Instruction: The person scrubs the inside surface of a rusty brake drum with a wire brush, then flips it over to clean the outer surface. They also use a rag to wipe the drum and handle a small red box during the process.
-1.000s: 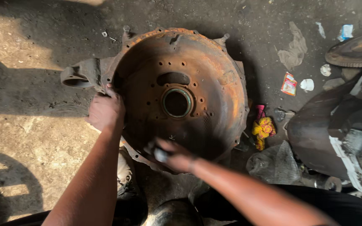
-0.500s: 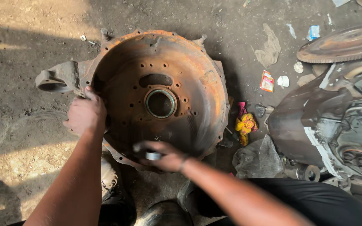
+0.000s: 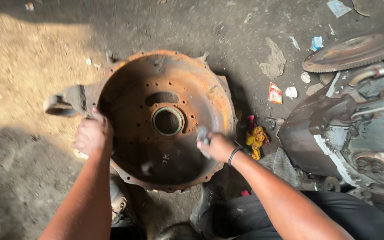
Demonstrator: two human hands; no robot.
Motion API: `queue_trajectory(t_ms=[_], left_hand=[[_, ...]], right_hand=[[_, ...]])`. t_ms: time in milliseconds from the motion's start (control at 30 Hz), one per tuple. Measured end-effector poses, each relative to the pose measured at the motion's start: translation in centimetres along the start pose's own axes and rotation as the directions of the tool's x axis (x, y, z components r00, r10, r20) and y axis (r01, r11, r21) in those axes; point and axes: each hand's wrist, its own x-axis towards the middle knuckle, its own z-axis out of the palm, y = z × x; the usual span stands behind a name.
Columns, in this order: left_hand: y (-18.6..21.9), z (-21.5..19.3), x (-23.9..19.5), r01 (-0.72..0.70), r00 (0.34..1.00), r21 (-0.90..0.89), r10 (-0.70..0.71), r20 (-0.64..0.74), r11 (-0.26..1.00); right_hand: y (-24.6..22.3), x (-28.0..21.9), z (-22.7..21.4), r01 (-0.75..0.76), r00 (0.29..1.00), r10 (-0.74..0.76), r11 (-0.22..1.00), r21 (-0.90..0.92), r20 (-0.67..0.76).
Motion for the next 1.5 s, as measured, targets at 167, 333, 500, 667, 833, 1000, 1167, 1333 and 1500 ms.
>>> queue_trajectory(t_ms=[167,333,500,667,833,1000,1167,1333,1500], left_hand=[[-0.3,0.1,-2.1,-0.244,0.889,0.181,0.294,-0.349,0.953],[3.2,0.1,-7.9,-0.642,0.708,0.372,0.705,-0.048,0.67],[5.1,-0.6,-17.4,-0.88,0.414,0.217,0.458,0.787,0.423],[-0.5,-0.4,-23.3,-0.967,0.234,0.21,0.171,0.957,0.146],[-3.4,2.1,-21.8,-0.976,0.219,0.189,0.495,0.841,0.111],[-4.9,4.7,-20.8,-0.973,0.23,0.204,0.49,0.841,0.107],[-5.9,5.9,-20.6,-0.978,0.211,0.182,0.54,0.815,0.106],[-5.4,5.1,-20.1,-0.985,0.165,0.104,0.568,0.807,0.138],[-2.8,0.4,-20.0,-0.964,0.186,0.005,0.66,0.728,0.266]], right_hand=[[2.3,1.4,-5.7,0.147,0.797,0.008,0.967,0.206,-0.604],[10.9,0.5,-8.3,-0.27,0.681,0.339,0.94,0.207,-0.649],[17.8,0.5,-5.3,-0.531,0.78,0.498,0.847,0.019,-0.38],[18.9,1.9,-3.3,-0.573,0.806,0.544,0.816,-0.076,-0.235],[16.1,4.0,-1.9,-0.448,0.731,0.532,0.847,0.287,-0.427],[12.8,3.4,6.0,-0.249,0.57,0.775,0.479,0.842,-0.272],[11.1,1.1,8.6,-0.297,0.581,0.809,0.109,0.948,0.089],[12.6,0.0,6.4,-0.361,0.564,0.767,-0.106,0.926,0.308],[14.2,1.2,9.2,-0.313,0.65,0.655,-0.23,0.922,0.384]])
